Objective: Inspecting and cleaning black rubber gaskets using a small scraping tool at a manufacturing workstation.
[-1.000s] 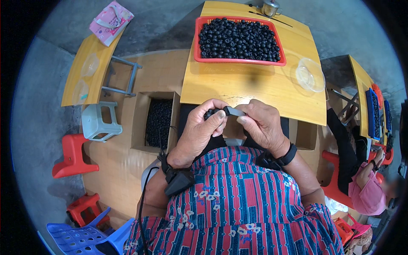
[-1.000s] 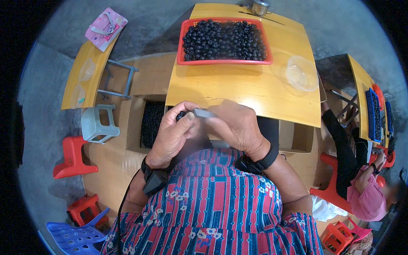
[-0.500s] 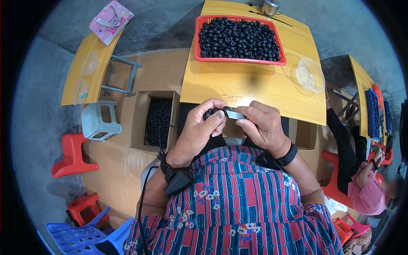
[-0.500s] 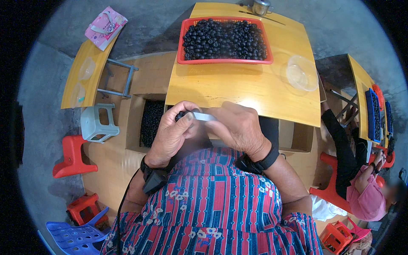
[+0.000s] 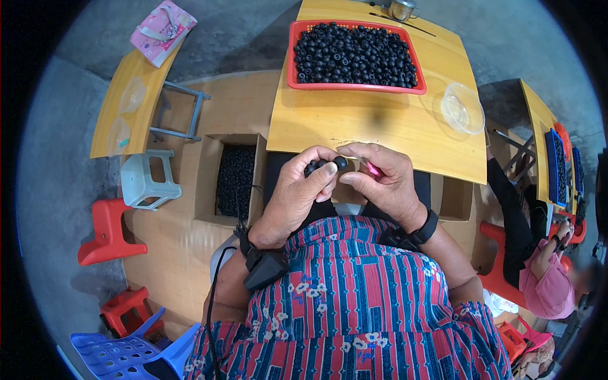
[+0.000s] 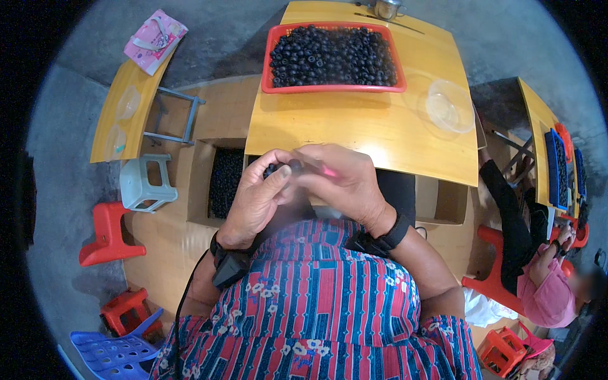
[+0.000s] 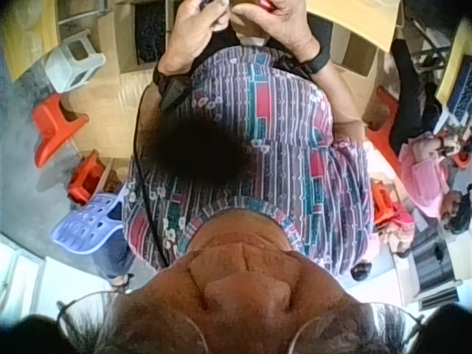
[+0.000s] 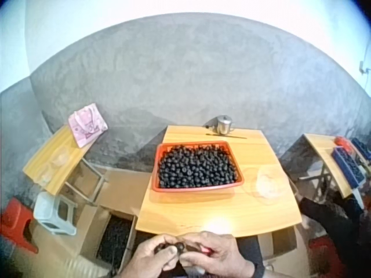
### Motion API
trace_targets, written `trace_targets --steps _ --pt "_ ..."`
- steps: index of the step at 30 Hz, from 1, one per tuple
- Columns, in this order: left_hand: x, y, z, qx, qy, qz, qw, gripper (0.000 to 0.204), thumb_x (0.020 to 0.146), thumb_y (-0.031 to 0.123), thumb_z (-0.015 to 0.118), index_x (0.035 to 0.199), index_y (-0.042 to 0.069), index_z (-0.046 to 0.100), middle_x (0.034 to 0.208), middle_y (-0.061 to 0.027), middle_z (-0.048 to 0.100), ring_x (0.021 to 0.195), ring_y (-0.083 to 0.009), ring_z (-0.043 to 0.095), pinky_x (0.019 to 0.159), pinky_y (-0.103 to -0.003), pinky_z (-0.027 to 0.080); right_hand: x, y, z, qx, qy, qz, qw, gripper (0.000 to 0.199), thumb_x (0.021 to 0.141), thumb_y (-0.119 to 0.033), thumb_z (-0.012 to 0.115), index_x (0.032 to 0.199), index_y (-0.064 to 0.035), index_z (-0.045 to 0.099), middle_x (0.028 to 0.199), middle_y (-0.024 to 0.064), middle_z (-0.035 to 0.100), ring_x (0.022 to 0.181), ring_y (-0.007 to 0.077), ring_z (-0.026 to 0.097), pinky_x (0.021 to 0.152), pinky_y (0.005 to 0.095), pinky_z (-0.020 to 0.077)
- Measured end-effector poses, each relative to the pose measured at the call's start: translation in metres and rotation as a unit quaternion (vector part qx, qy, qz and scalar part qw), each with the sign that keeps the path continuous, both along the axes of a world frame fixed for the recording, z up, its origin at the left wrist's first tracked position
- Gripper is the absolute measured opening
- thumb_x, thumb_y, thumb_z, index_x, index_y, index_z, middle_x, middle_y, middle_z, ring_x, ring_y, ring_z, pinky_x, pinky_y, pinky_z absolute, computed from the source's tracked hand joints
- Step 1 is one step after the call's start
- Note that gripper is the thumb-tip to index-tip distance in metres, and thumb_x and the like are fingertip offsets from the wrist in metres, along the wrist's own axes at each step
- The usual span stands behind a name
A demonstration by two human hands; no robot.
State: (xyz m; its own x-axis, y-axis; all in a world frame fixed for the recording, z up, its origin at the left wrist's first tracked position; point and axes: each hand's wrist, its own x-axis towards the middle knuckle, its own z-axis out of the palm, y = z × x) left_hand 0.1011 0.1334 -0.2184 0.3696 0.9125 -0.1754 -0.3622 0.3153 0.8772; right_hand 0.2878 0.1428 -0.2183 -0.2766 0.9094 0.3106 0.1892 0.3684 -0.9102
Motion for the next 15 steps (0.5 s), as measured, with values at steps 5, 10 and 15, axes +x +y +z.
trace_targets --steps 5,10,15 --pt "0.0 -0.001 -0.007 -0.009 0.001 -0.004 1.0 0.021 0.097 0.021 0.057 0.104 0.001 0.054 0.072 0.0005 0.048 0.06 -0.0041 0.041 0.053 -0.018 0.036 -0.006 0.002 0.005 -0.01 -0.029 0.0 1.0 0.031 0.076 -0.009 0.075 0.106 -0.0041 0.069 0.087 0.0091 0.07 0.079 0.0166 0.067 0.073 0.0272 0.0515" --pt "0.003 -0.001 -0.012 -0.021 -0.03 -0.016 0.999 0.023 0.097 0.022 0.057 0.105 0.001 0.054 0.073 0.0007 0.048 0.061 -0.0041 0.041 0.053 -0.018 0.035 -0.003 0.003 0.002 -0.031 -0.03 0.004 0.999 0.028 0.076 -0.009 0.074 0.104 -0.0053 0.07 0.086 0.0088 0.069 0.078 0.0159 0.066 0.072 0.027 0.0514" --pt "0.001 0.001 -0.014 -0.038 -0.036 -0.022 0.998 0.024 0.097 0.021 0.057 0.107 0.0 0.054 0.075 -0.0001 0.048 0.063 -0.0047 0.042 0.053 -0.018 0.035 -0.001 0.004 0.0 -0.016 -0.038 0.0 0.999 0.028 0.076 -0.009 0.075 0.103 -0.0054 0.07 0.087 0.009 0.069 0.078 0.0156 0.066 0.072 0.0269 0.0512"
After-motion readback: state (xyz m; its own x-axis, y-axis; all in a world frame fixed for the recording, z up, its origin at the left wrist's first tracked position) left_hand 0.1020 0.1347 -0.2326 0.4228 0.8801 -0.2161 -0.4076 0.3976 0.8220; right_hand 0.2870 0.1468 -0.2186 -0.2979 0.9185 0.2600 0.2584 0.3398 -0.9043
